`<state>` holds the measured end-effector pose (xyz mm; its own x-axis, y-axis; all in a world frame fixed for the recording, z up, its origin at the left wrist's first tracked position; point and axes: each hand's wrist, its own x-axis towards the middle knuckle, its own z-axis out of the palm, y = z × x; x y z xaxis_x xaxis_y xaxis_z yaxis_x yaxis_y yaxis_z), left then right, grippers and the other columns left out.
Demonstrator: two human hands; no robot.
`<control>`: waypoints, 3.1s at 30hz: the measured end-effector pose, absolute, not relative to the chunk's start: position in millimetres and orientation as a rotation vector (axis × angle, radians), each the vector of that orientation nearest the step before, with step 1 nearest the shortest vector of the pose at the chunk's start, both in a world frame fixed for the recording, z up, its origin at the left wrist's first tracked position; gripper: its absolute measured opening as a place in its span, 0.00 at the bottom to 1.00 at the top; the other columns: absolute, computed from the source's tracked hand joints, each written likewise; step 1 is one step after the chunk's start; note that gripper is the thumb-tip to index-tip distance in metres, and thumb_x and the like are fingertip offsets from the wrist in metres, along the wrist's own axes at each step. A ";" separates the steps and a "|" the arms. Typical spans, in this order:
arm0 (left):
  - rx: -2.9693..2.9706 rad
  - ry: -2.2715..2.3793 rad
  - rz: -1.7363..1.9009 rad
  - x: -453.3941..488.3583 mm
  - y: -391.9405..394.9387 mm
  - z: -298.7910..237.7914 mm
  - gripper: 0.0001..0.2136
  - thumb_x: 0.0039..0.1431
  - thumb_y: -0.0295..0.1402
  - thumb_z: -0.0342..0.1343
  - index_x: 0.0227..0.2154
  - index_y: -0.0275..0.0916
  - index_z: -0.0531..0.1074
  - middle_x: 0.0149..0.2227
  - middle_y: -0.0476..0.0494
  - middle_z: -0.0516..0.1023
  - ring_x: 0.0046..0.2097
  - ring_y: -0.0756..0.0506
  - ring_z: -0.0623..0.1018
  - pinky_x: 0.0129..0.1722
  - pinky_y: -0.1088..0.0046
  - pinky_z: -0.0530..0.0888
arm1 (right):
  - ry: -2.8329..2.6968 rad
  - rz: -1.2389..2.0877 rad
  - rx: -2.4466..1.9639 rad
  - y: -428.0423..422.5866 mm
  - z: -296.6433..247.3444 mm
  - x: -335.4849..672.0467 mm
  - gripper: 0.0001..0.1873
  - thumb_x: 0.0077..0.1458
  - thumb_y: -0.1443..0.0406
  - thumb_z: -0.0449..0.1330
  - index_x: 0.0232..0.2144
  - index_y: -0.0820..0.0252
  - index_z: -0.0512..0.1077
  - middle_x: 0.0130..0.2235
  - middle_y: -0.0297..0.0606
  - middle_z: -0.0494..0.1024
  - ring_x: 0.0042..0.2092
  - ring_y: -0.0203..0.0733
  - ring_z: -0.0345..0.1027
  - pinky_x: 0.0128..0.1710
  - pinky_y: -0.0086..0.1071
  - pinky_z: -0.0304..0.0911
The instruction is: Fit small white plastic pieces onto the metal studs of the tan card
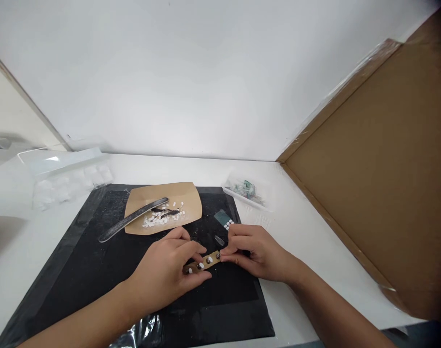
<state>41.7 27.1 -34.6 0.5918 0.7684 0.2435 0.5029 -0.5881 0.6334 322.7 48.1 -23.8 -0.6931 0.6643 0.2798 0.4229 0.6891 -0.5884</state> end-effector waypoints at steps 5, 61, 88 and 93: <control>2.277 1.025 0.670 41.8 26.1 -33.8 0.15 0.58 0.35 0.73 0.46 0.40 0.80 0.38 0.46 0.87 0.46 0.39 0.77 0.43 0.63 0.78 | -2.465 0.585 -0.831 46.2 -20.5 321.1 0.11 0.71 0.61 0.62 0.36 0.59 0.78 0.32 0.34 0.72 0.32 0.35 0.64 0.30 0.28 0.56; 2.243 1.055 0.621 42.8 26.8 -31.5 0.17 0.54 0.38 0.76 0.44 0.41 0.81 0.39 0.47 0.85 0.45 0.40 0.76 0.43 0.62 0.77 | -2.575 0.130 -0.747 44.3 -23.8 320.6 0.13 0.71 0.62 0.62 0.31 0.58 0.75 0.32 0.31 0.76 0.28 0.33 0.63 0.29 0.32 0.52; 2.293 1.034 0.618 41.7 26.6 -31.0 0.18 0.55 0.39 0.75 0.45 0.40 0.80 0.39 0.45 0.85 0.45 0.39 0.76 0.42 0.62 0.76 | -2.289 0.886 -1.093 41.1 -21.7 309.9 0.04 0.63 0.64 0.65 0.34 0.56 0.75 0.32 0.31 0.75 0.31 0.33 0.68 0.30 0.27 0.62; 2.288 1.049 0.590 42.5 26.9 -29.9 0.18 0.55 0.39 0.75 0.46 0.40 0.80 0.39 0.45 0.85 0.45 0.39 0.76 0.42 0.62 0.76 | -2.202 0.906 -1.223 36.2 -25.4 301.4 0.06 0.54 0.69 0.66 0.30 0.56 0.72 0.29 0.28 0.74 0.29 0.33 0.67 0.29 0.26 0.60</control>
